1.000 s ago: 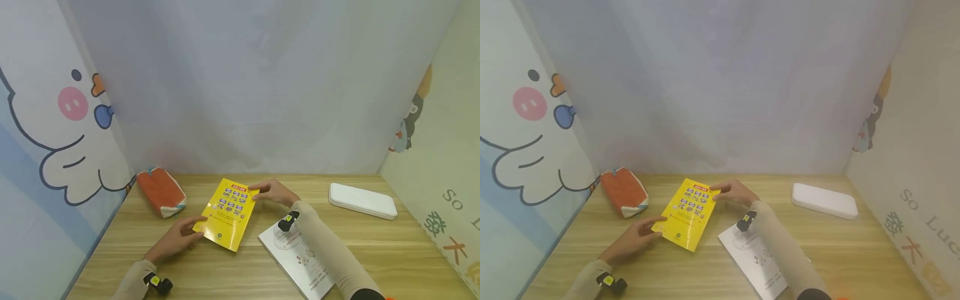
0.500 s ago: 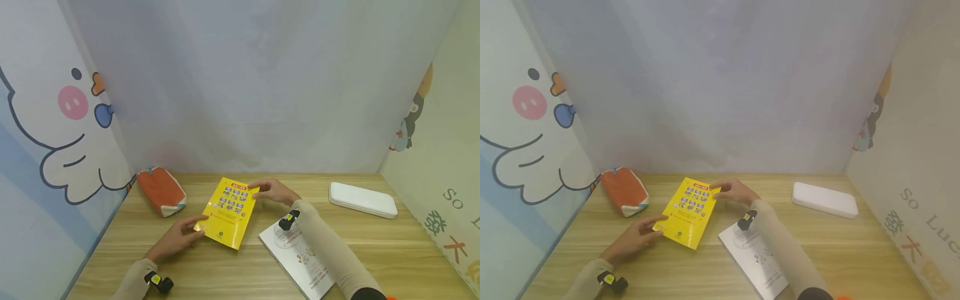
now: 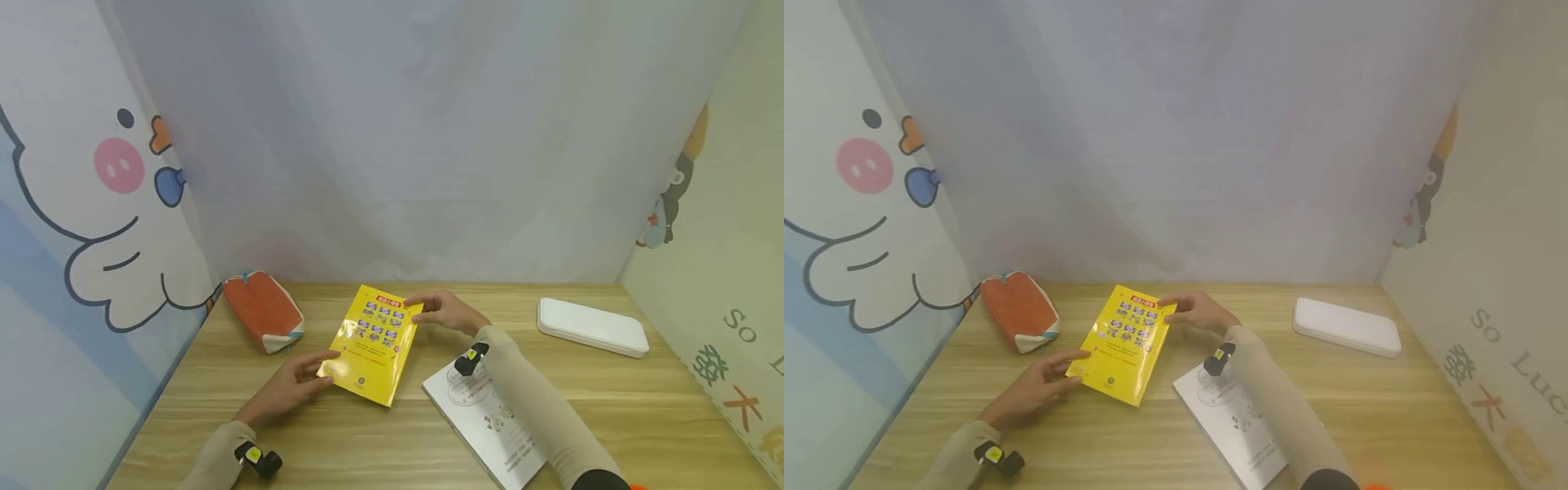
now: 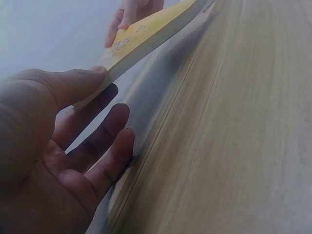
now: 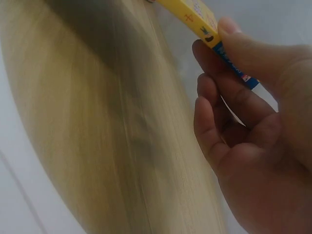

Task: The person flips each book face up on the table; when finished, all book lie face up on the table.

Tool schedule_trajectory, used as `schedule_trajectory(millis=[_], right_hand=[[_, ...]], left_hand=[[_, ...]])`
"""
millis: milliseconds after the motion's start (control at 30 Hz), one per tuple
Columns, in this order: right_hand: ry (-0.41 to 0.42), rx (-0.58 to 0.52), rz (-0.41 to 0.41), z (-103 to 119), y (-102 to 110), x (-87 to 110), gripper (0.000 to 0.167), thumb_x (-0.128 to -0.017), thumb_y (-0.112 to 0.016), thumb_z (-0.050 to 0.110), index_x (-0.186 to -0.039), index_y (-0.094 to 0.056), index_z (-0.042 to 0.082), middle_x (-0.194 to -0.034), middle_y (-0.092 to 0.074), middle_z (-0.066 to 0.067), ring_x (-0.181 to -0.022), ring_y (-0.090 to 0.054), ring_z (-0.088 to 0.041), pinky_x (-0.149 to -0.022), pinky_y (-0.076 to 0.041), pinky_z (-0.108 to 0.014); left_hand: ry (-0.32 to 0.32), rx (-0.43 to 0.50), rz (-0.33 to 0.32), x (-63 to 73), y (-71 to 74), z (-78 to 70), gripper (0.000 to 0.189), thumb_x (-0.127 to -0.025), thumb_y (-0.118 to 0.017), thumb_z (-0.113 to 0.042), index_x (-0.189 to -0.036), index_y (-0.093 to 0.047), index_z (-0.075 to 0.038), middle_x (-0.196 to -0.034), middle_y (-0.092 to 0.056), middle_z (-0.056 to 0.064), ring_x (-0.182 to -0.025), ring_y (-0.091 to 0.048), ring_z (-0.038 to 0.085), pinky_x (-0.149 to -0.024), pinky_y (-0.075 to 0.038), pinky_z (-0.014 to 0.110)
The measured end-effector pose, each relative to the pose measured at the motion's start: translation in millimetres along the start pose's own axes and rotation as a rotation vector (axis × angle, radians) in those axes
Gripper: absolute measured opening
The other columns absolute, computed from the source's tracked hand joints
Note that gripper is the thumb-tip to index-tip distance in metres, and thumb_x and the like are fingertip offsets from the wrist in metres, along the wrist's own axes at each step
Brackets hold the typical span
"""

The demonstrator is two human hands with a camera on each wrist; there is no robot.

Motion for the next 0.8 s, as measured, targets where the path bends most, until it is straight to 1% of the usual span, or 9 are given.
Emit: schedule_trajectory(millis=[33,100,200,333,467,567,667,800], right_hand=[[0.003,-0.005,0.001,0.2,0.2,0.2,0.047,-0.095,-0.074,0.019,-0.14,-0.063,0.009,-0.123,-0.075,-0.014,-0.103,-0.071,-0.012,-0.093,-0.053,-0.026],[0.01,-0.009,0.003,0.8,0.3,0.4,0.047,-0.096,-0.074,0.019,-0.14,-0.063,0.008,-0.123,-0.075,-0.015,-0.102,-0.071,-0.012,-0.092,-0.053,-0.024],[0.02,-0.017,0.015,1.7,-0.6,0.1,0.048,-0.096,-0.074,0.018,-0.141,-0.061,0.007,-0.125,-0.074,-0.016,-0.102,-0.071,-0.012,-0.091,-0.053,-0.024],[0.035,-0.017,0.03,3.0,-2.1,-0.8,0.05,-0.096,-0.073,0.018,-0.143,-0.06,0.006,-0.128,-0.073,-0.016,-0.103,-0.07,-0.011,-0.092,-0.052,-0.024],[0.04,-0.001,0.021,5.4,-1.7,0.0,0.049,-0.096,-0.073,0.018,-0.143,-0.06,0.007,-0.124,-0.074,-0.015,-0.1,-0.069,-0.012,-0.091,-0.052,-0.025],[0.038,0.022,0.011,5.9,-1.3,1.1,0.049,-0.096,-0.073,0.018,-0.142,-0.061,0.009,-0.115,-0.076,-0.013,-0.094,-0.066,-0.014,-0.089,-0.05,-0.027],[0.037,0.039,0.007,5.9,-2.1,1.1,0.048,-0.096,-0.074,0.019,-0.142,-0.062,0.01,-0.109,-0.077,-0.01,-0.09,-0.063,-0.015,-0.089,-0.049,-0.029],[0.038,0.047,0.003,6.2,-3.3,-0.5,0.048,-0.095,-0.074,0.019,-0.141,-0.062,0.011,-0.11,-0.077,-0.008,-0.089,-0.062,-0.014,-0.091,-0.048,-0.031]], left_hand=[[-0.002,0.004,0.002,-0.5,-0.2,-0.1,0.051,-0.102,-0.066,-0.026,-0.15,-0.052,-0.016,-0.131,-0.065,0.022,-0.061,-0.049,0.005,-0.058,-0.05,0.023],[-0.008,0.008,0.005,-0.9,-0.1,-0.3,0.051,-0.102,-0.065,-0.025,-0.15,-0.052,-0.015,-0.125,-0.069,0.02,-0.06,-0.048,0.004,-0.057,-0.049,0.022],[0.008,0.005,0.008,-0.9,0.1,1.5,0.051,-0.102,-0.065,-0.025,-0.15,-0.051,-0.015,-0.105,-0.073,0.018,-0.057,-0.046,0.004,-0.055,-0.047,0.021],[0.024,0.003,0.009,-0.1,0.8,2.5,0.052,-0.102,-0.065,-0.026,-0.151,-0.05,-0.015,-0.098,-0.072,0.017,-0.057,-0.047,0.004,-0.055,-0.048,0.022],[0.04,0.029,0.014,0.0,0.9,2.5,0.054,-0.101,-0.067,-0.027,-0.151,-0.05,-0.015,-0.118,-0.074,0.017,-0.06,-0.049,0.005,-0.057,-0.049,0.022],[0.047,0.041,0.019,0.2,0.3,3.1,0.056,-0.1,-0.068,-0.028,-0.151,-0.05,-0.015,-0.13,-0.071,0.017,-0.061,-0.048,0.004,-0.057,-0.048,0.021],[0.035,0.039,0.022,0.6,0.2,3.5,0.055,-0.1,-0.068,-0.026,-0.151,-0.05,-0.014,-0.13,-0.071,0.019,-0.059,-0.047,0.003,-0.056,-0.047,0.02],[0.023,0.037,0.021,1.5,1.7,4.0,0.054,-0.101,-0.067,-0.025,-0.151,-0.05,-0.014,-0.128,-0.071,0.019,-0.057,-0.046,0.003,-0.055,-0.046,0.02]])
Point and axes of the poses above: each hand's wrist, its own x-axis away from the middle knuckle, its own y-axis out of the back of the hand, z = x × y, the point moved 7 cm from there along -x, towards the middle knuckle
